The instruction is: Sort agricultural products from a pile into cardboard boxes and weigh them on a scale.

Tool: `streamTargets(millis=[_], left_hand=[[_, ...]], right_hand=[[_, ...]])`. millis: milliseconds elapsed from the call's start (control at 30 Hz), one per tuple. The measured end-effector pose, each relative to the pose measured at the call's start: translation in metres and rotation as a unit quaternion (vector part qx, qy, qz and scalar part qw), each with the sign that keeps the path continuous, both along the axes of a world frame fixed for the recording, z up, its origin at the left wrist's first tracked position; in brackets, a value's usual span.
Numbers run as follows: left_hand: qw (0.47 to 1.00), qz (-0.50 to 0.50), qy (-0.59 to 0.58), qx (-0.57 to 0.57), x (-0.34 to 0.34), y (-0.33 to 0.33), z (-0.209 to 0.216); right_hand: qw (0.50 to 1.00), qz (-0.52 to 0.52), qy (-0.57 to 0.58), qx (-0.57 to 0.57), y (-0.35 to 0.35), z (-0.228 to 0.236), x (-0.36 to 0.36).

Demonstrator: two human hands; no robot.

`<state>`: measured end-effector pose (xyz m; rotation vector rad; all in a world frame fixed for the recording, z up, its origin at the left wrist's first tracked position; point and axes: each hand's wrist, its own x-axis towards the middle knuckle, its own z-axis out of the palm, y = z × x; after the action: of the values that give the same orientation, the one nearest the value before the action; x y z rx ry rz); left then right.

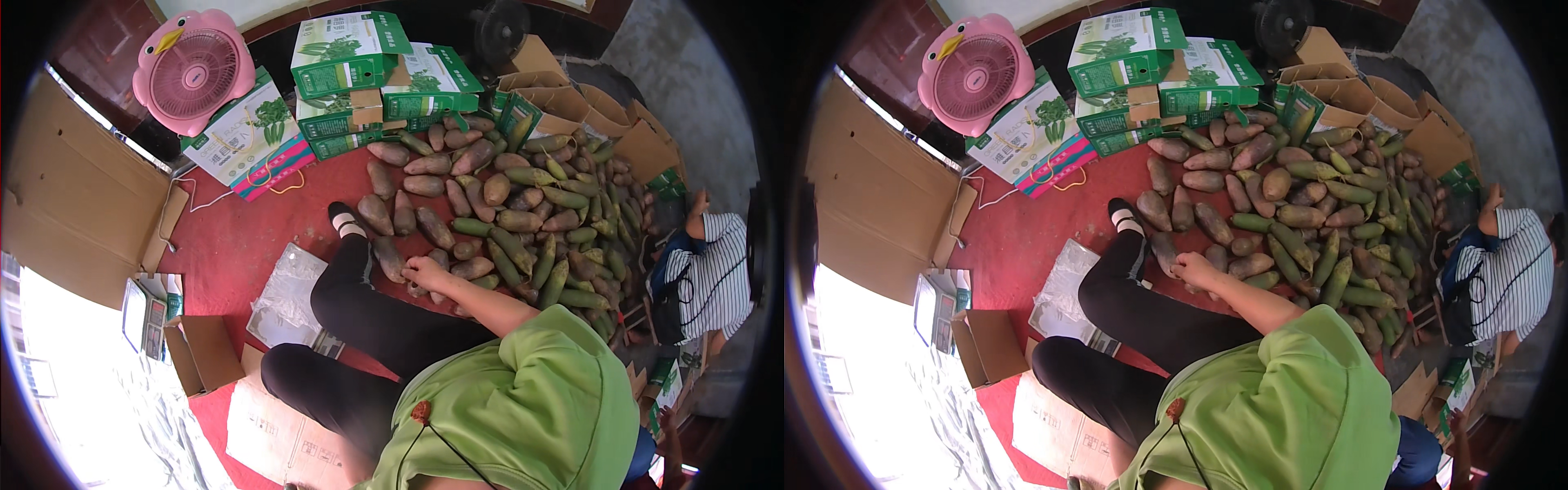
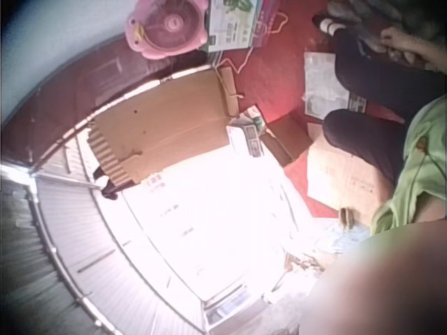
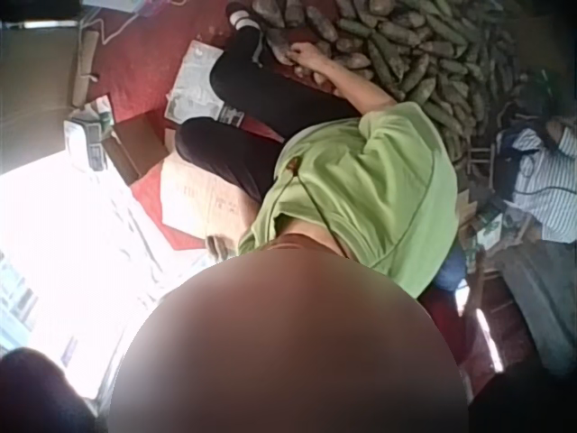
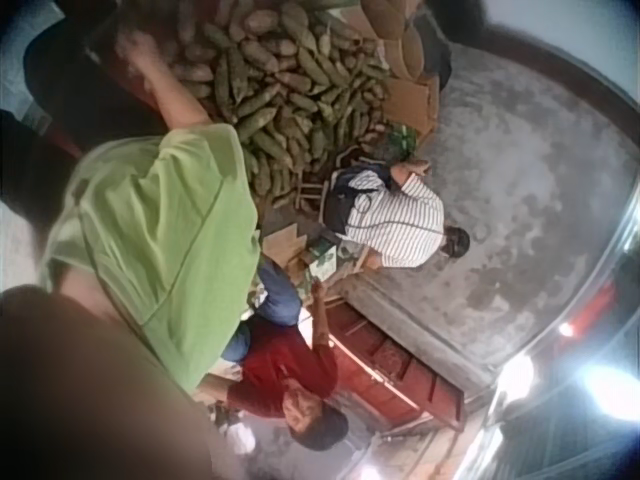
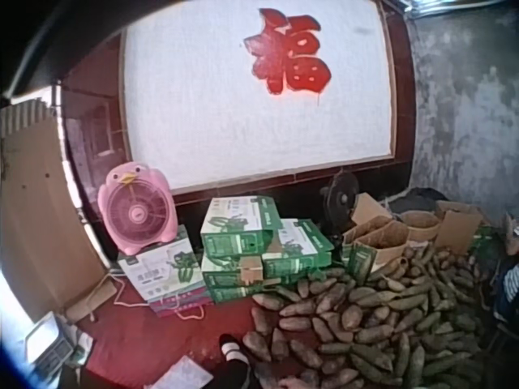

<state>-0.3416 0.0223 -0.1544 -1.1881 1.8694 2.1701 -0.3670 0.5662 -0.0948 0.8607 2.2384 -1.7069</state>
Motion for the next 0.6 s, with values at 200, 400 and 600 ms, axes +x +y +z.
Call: streamTargets(millis=[200,400,600], left_hand=[[0.998,-0.020,0.023,-0.049,0.001,-0.009,0.004],[0.993,-0.036,0.047,-0.102,0.000,-0.019,0.009],[0.984,-0.083,0.065,-0.146,-0.020,-0.005,0.013]], right_hand=[[0.998,0.000,0.030,0.048,0.006,-0.024,0.002],[1.000,-0.026,0.012,-0.014,0.020,-0.022,-0.016],[0.993,-0.023,0.099,0.055,0.049,-0.020,-0.058]])
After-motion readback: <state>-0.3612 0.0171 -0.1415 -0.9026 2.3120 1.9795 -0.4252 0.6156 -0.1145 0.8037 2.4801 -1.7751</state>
